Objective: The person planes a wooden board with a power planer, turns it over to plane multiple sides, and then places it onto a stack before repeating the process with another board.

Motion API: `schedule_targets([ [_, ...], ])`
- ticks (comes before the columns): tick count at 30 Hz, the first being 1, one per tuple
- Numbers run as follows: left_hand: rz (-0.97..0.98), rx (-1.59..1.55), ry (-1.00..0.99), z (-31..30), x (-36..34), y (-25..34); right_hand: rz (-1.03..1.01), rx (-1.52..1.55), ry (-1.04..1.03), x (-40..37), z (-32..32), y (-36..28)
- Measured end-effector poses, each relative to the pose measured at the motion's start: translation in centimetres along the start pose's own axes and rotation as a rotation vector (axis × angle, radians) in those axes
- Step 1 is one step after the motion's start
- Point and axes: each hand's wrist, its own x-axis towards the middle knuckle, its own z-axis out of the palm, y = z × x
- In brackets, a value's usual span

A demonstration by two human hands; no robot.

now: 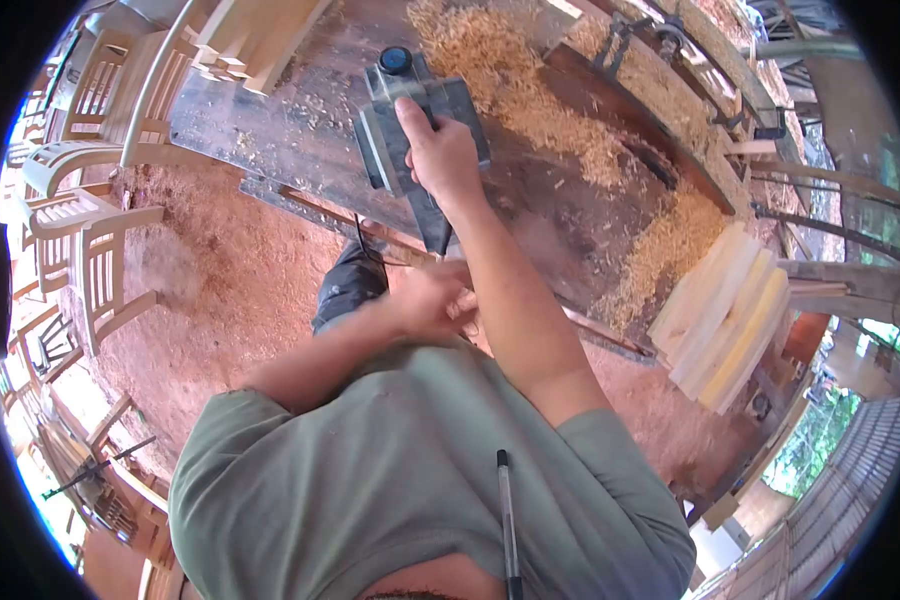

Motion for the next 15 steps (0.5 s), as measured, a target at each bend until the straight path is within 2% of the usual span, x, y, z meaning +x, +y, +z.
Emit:
schedule_targets([
  [1, -0.016, 0.175, -0.039, 2.9, -0.3, -0.4, 0.011, 0.011, 0.007, 0.3, 0.1, -0.1],
  [2, -0.193, 0.403, -0.119, 4.9, -1.0, -0.9, 0.009, 0.007, 0.010, 0.5, 0.3, -0.1],
  [3, -0.194, 0.410, -0.107, 4.5, -0.5, -0.3, -0.001, 0.003, 0.000, 0.6, 0.4, -0.4],
  [5, -0.371, 0.523, -0.471, 3.7, 0.2, 0.4, 0.019, -0.014, 0.020, 0.9, 0.6, -0.6],
  [6, -0.353, 0.523, -0.513, 3.8, 0.3, -0.2, -0.011, -0.017, 0.021, 1.2, 0.8, -0.8],
  [15, -0.294, 0.542, -0.535, 3.6, 0.2, -0.9, -0.137, -0.049, 0.044, 8.7, 4.3, -4.9],
])
